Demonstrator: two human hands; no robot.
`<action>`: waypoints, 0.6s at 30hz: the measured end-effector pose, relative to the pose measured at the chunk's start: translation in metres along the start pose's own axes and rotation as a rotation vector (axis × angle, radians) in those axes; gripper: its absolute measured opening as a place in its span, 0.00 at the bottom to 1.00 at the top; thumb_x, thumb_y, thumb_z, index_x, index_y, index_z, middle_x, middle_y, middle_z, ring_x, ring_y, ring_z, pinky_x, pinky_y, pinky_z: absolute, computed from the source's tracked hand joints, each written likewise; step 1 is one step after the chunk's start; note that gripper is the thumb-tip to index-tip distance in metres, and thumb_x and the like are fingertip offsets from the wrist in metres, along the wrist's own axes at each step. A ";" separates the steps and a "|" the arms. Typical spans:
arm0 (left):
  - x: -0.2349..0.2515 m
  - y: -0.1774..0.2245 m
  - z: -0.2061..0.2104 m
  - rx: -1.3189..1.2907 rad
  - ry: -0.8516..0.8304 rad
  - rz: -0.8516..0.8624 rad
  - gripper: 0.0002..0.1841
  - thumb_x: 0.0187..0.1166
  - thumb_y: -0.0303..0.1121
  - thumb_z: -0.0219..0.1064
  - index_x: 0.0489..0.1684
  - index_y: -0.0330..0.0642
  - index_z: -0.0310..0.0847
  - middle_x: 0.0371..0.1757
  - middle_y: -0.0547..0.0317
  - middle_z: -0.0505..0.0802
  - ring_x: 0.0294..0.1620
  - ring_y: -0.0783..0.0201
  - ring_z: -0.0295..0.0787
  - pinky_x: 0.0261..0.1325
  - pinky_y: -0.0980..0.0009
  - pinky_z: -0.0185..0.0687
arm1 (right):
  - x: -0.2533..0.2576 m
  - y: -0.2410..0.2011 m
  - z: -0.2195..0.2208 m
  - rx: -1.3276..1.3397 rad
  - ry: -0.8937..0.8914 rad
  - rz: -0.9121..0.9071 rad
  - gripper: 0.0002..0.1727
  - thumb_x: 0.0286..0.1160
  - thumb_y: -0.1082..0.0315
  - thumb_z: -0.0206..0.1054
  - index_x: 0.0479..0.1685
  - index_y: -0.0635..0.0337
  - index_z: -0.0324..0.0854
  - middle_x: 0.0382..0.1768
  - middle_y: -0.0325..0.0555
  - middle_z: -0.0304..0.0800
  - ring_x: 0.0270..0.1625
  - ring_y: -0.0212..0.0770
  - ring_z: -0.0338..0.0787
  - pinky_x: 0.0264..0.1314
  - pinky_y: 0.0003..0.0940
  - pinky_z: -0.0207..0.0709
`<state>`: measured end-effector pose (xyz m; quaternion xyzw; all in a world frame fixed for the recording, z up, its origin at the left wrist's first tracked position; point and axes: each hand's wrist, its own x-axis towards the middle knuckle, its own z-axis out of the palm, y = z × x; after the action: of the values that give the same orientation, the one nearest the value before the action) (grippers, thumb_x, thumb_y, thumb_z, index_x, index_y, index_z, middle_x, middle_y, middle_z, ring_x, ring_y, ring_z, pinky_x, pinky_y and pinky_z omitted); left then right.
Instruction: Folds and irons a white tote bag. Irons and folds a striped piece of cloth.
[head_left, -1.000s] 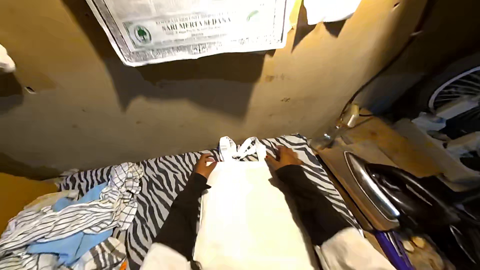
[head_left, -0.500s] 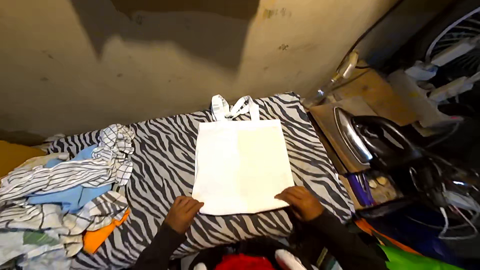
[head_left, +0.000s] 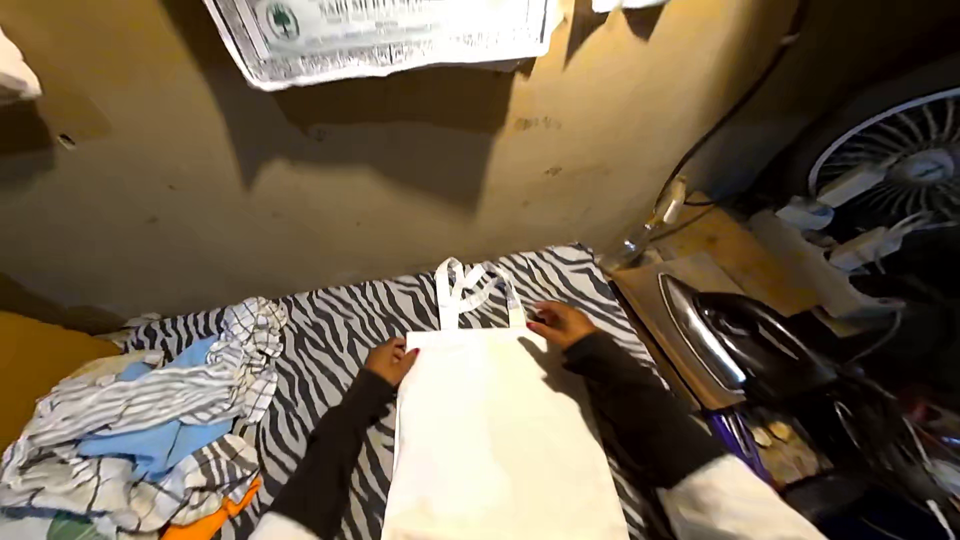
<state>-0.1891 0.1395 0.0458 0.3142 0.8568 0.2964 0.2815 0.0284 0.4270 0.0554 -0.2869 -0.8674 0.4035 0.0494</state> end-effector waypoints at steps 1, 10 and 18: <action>0.027 0.013 0.002 -0.023 -0.036 -0.001 0.24 0.87 0.39 0.64 0.70 0.26 0.79 0.63 0.30 0.89 0.68 0.40 0.86 0.77 0.45 0.73 | 0.030 -0.002 0.007 -0.001 0.003 0.067 0.46 0.72 0.54 0.79 0.86 0.70 0.64 0.73 0.72 0.81 0.75 0.67 0.82 0.82 0.60 0.71; 0.122 0.063 0.016 -0.552 -0.329 -0.175 0.15 0.87 0.29 0.61 0.65 0.29 0.74 0.40 0.52 0.92 0.37 0.63 0.91 0.47 0.64 0.88 | 0.123 -0.025 -0.004 0.151 0.092 0.177 0.21 0.80 0.72 0.67 0.68 0.77 0.75 0.60 0.71 0.84 0.63 0.60 0.85 0.72 0.54 0.74; 0.146 0.091 -0.009 -0.699 -0.083 0.110 0.25 0.78 0.16 0.64 0.75 0.28 0.67 0.51 0.46 0.91 0.42 0.63 0.93 0.50 0.67 0.91 | 0.134 -0.035 -0.014 0.440 0.140 0.196 0.30 0.77 0.79 0.69 0.78 0.73 0.66 0.58 0.66 0.84 0.53 0.49 0.87 0.62 0.43 0.82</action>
<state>-0.2552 0.2971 0.0706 0.2566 0.6733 0.5732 0.3902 -0.0945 0.4906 0.0705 -0.3794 -0.7212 0.5646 0.1311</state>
